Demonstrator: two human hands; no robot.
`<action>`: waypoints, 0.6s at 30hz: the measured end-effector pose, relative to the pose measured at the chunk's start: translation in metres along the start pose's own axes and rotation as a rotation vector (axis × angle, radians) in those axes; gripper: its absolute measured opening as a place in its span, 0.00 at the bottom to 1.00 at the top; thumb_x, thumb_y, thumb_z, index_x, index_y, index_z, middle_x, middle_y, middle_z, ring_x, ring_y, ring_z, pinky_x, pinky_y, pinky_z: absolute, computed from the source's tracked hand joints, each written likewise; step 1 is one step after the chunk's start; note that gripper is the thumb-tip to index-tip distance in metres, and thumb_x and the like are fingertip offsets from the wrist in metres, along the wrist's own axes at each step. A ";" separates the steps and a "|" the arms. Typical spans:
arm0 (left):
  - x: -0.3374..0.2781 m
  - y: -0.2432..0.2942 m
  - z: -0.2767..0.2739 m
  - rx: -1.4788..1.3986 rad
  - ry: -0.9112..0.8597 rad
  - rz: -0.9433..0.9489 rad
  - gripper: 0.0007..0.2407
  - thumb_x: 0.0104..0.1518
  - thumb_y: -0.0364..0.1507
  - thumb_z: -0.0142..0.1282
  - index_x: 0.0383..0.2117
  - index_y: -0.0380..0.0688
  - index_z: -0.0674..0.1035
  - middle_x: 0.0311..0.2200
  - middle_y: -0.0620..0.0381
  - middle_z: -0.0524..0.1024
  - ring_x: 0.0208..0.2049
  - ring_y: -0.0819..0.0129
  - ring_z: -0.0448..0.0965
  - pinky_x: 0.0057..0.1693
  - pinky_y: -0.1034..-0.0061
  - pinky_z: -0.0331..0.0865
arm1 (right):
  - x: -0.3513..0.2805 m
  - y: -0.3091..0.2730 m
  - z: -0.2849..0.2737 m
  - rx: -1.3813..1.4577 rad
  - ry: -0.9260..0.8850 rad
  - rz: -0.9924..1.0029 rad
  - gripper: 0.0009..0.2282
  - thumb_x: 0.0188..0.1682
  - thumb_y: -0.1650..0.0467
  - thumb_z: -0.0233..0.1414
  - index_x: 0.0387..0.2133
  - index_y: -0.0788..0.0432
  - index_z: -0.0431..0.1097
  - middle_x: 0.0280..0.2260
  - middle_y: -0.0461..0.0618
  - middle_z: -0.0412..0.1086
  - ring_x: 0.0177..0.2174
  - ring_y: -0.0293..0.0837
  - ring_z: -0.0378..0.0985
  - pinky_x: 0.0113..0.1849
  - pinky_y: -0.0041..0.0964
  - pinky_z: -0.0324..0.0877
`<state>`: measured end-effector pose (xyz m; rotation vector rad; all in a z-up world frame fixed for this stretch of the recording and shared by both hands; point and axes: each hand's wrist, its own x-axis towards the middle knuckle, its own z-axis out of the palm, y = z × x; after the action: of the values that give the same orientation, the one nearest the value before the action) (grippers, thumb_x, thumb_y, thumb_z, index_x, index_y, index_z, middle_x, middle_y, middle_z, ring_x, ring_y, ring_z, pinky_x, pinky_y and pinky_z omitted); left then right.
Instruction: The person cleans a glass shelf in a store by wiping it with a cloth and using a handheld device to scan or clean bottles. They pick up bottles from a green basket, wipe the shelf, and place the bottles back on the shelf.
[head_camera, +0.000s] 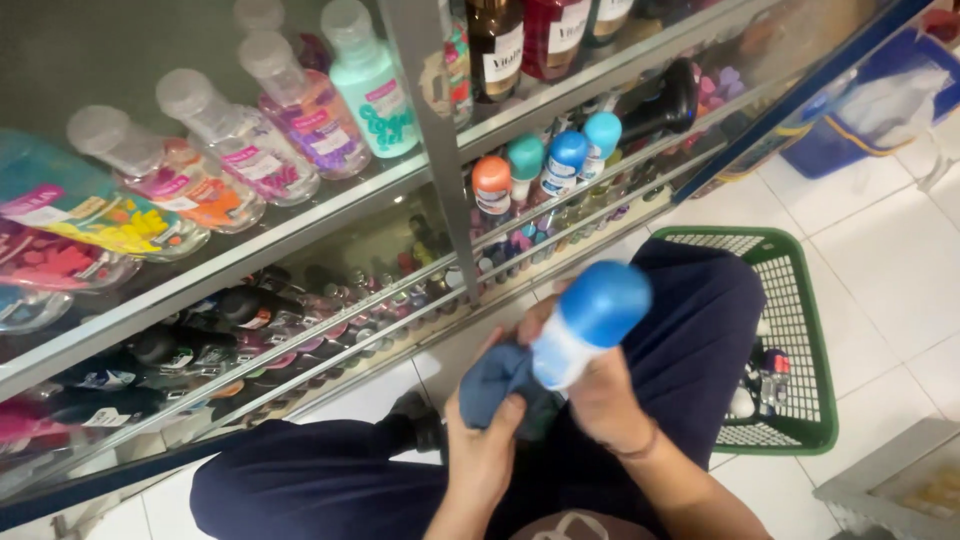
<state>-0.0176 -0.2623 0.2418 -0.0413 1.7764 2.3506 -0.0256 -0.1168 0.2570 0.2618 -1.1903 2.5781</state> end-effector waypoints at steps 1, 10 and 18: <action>0.001 0.007 0.004 -0.159 -0.041 -0.056 0.21 0.53 0.21 0.57 0.56 0.32 0.73 0.55 0.49 0.77 0.56 0.63 0.77 0.63 0.72 0.67 | -0.004 0.007 -0.005 -0.349 -0.064 -0.103 0.30 0.51 0.50 0.54 0.54 0.60 0.61 0.42 0.53 0.67 0.44 0.47 0.70 0.48 0.41 0.67; -0.014 -0.055 -0.018 -0.221 -0.085 -0.374 0.10 0.61 0.19 0.58 0.46 0.24 0.79 0.38 0.50 0.79 0.36 0.68 0.77 0.42 0.74 0.70 | -0.035 0.022 -0.052 -0.870 0.087 -0.167 0.12 0.50 0.75 0.59 0.44 0.62 0.65 0.44 0.51 0.66 0.44 0.45 0.72 0.47 0.37 0.70; 0.001 -0.037 -0.001 -0.173 -0.045 -0.484 0.16 0.58 0.21 0.51 0.53 0.29 0.75 0.48 0.42 0.79 0.50 0.58 0.81 0.55 0.68 0.75 | -0.057 -0.004 -0.082 -0.879 0.024 -0.101 0.12 0.51 0.71 0.59 0.45 0.61 0.68 0.47 0.52 0.68 0.46 0.45 0.73 0.52 0.40 0.69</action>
<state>-0.0124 -0.2530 0.2065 -0.3930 1.3479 2.1167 0.0257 -0.0621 0.1910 0.0842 -2.0702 1.7358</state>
